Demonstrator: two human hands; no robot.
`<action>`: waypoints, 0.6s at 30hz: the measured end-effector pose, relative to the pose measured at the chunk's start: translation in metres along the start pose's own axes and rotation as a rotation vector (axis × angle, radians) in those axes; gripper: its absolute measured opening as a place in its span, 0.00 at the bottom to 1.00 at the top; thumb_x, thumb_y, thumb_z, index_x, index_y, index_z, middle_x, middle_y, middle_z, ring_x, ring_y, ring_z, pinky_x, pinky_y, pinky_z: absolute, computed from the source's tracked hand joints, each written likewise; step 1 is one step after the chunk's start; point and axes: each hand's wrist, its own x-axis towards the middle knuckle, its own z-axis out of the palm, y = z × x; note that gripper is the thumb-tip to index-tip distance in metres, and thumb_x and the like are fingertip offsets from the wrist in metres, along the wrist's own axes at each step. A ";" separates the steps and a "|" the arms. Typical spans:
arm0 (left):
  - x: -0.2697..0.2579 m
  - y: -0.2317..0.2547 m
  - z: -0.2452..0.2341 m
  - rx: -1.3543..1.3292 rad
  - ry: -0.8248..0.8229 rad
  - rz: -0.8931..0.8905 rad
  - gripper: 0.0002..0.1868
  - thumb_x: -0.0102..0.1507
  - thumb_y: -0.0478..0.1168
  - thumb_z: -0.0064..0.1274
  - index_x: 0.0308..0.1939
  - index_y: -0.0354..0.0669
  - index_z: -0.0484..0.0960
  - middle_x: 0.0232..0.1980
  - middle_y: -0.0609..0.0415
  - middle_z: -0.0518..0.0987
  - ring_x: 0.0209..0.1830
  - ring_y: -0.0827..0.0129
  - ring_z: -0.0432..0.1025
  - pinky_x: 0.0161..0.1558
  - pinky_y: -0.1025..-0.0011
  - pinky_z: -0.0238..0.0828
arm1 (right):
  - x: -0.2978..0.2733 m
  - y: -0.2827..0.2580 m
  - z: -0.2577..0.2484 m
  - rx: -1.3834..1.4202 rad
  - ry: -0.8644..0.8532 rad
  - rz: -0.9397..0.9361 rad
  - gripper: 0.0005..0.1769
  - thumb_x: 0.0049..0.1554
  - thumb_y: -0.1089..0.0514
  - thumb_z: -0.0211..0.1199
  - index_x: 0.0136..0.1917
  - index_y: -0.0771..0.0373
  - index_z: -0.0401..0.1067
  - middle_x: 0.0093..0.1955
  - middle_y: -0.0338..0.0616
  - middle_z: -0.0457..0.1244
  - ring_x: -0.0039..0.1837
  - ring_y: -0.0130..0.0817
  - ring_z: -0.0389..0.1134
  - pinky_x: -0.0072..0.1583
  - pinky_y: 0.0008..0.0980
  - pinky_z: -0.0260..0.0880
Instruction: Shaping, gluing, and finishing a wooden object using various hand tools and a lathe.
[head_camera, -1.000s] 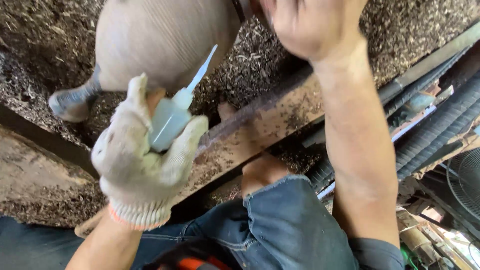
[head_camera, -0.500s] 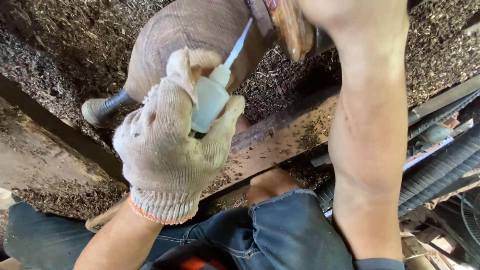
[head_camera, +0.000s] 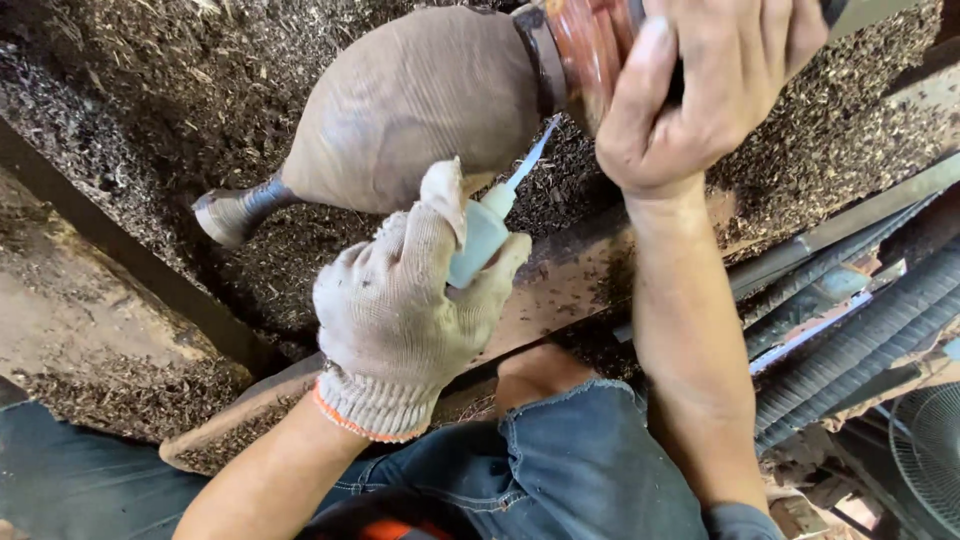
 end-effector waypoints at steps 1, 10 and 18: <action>0.002 0.002 0.000 0.010 0.006 -0.015 0.34 0.65 0.55 0.69 0.63 0.33 0.76 0.35 0.54 0.81 0.27 0.66 0.76 0.31 0.70 0.74 | -0.002 -0.001 0.000 -0.001 0.031 -0.024 0.11 0.63 0.59 0.57 0.52 0.66 0.76 0.51 0.51 0.69 0.55 0.49 0.69 0.63 0.50 0.57; 0.010 0.010 0.008 0.079 -0.005 -0.030 0.34 0.67 0.54 0.69 0.64 0.32 0.74 0.44 0.51 0.84 0.35 0.63 0.80 0.36 0.68 0.76 | -0.030 0.011 -0.002 -0.001 0.081 -0.031 0.10 0.60 0.56 0.58 0.52 0.61 0.73 0.59 0.53 0.64 0.61 0.54 0.60 0.65 0.57 0.53; 0.004 0.008 0.006 0.089 -0.024 -0.024 0.34 0.65 0.53 0.70 0.63 0.31 0.76 0.38 0.51 0.82 0.31 0.62 0.78 0.33 0.67 0.75 | -0.028 0.016 0.001 -0.002 0.069 -0.041 0.07 0.60 0.58 0.59 0.51 0.61 0.73 0.58 0.51 0.63 0.63 0.53 0.59 0.66 0.59 0.52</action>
